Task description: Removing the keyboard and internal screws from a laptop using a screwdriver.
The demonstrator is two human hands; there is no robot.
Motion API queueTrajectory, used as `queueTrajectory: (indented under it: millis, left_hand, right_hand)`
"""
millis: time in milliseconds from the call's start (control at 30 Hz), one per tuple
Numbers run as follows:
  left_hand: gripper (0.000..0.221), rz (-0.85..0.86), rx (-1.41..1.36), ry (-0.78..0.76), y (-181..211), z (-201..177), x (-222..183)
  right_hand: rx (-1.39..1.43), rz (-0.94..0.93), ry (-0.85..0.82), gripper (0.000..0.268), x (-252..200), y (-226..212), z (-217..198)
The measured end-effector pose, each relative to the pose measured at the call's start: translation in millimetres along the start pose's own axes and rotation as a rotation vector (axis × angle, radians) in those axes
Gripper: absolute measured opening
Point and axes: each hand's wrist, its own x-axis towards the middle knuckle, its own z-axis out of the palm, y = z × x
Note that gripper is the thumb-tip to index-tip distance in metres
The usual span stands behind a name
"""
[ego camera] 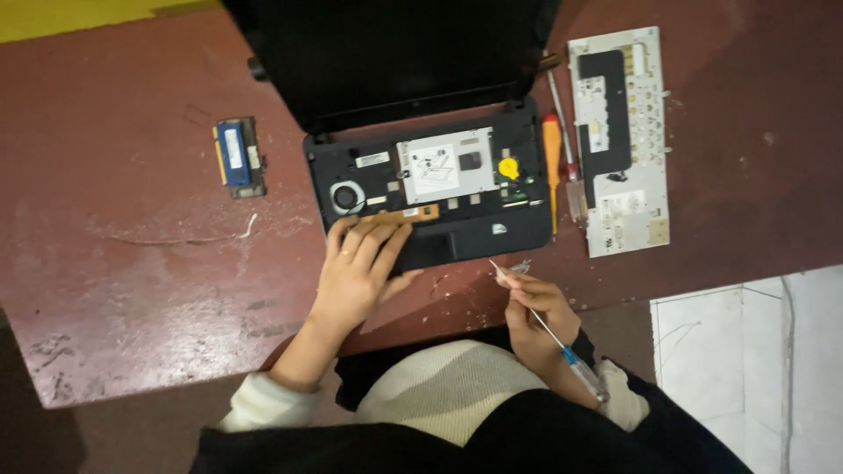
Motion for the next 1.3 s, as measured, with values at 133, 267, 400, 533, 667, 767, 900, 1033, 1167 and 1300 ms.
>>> queueTrajectory:
  millis: [133,267,400,533,667,767,900,1033,1167,1300]
  left_hand:
    - [0.053,0.004,-0.072,0.023,-1,-2,0]
    - [0.05,-0.025,-0.291,-0.019,0,-24,20]
    - [0.046,-0.019,-0.404,-0.058,-10,-36,18]
    - [0.046,-0.046,-0.481,-0.033,-10,-37,20]
    - [0.047,-0.083,-0.552,-0.021,-9,-41,25]
    - [0.044,-0.069,-0.556,0.006,-8,-41,28]
    - [0.047,-0.062,-0.577,-0.018,-8,-47,29]
    - [0.044,-0.049,-0.511,-0.005,-7,-48,30]
    - [0.034,-0.018,-0.354,0.023,-6,-35,18]
    - [0.028,-0.013,-0.308,0.036,-2,-31,15]
  right_hand:
    - [-0.049,-0.049,-0.092,0.012,-12,8,30]
    - [0.012,-0.064,-0.132,0.021,-84,103,46]
    - [-0.086,-0.074,-0.086,0.015,-146,139,15]
    - [-0.09,-0.122,-0.166,0.015,-111,97,14]
    - [-0.109,-0.174,-0.245,0.017,-63,54,28]
    - [-0.12,-0.212,-0.289,0.019,-23,18,59]
    - [0.074,-0.212,-0.364,0.005,-1,-12,54]
    - [0.041,0.232,-0.806,0.023,28,-29,14]
    - [-0.414,0.567,-0.808,0.054,72,-35,-43]
    - [-0.658,0.46,-0.648,0.047,100,-2,-75]
